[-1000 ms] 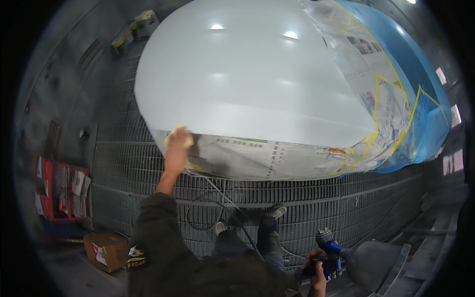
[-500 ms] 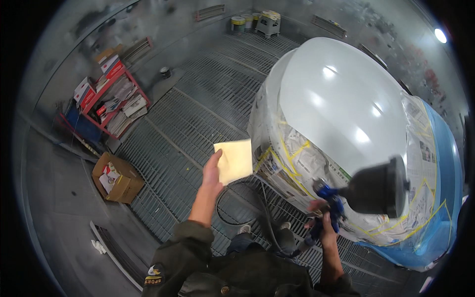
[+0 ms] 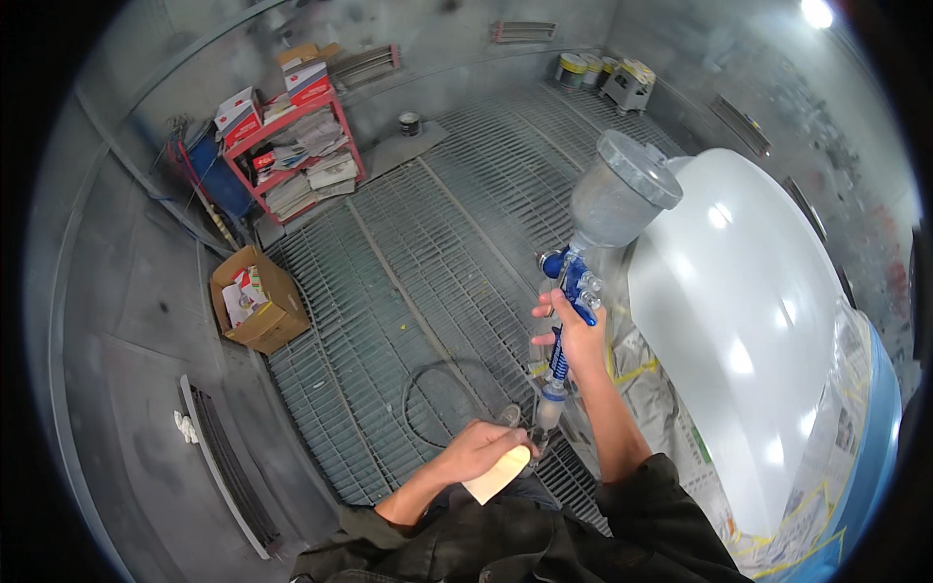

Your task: The person mixes white paint in a cup using a stirrer, then walks to a paint booth and sprays the hood of a white car that is masked with tape and plastic. The person wipes the hood with a cloth before applying the paint in even strokes.

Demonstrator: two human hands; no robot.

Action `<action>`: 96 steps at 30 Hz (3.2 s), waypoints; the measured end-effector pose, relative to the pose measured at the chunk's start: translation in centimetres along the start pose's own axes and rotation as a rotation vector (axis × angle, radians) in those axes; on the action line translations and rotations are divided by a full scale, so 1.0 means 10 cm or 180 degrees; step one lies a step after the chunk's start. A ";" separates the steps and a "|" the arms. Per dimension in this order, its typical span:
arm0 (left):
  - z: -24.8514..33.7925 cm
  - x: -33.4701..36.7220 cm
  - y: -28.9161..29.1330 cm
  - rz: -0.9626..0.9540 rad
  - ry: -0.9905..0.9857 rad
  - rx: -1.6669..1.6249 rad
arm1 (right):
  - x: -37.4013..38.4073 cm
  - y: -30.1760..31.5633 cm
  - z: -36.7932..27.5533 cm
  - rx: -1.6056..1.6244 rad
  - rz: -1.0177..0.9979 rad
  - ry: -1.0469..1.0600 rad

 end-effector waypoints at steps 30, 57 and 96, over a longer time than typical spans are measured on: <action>0.69 3.53 3.39 0.2254 0.0445 0.2987 | 3.58 -1.27 0.59 -0.0740 -0.0406 0.0675; 1.21 7.09 6.27 0.1930 -0.0321 0.4492 | 7.77 -2.12 0.03 -0.1775 0.0455 0.0934; 0.12 15.38 8.46 0.0155 -0.0043 0.4129 | 12.97 1.54 -5.07 0.0926 0.2038 0.2849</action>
Point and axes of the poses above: each hand's wrist, its own x-axis towards the middle knuckle, its own y-axis out of the back of the hand, z = x × y, the point moved 1 cm from there along x, towards the middle knuckle, and after that the axes turned 15 degrees about x, right-handed, at the moved point
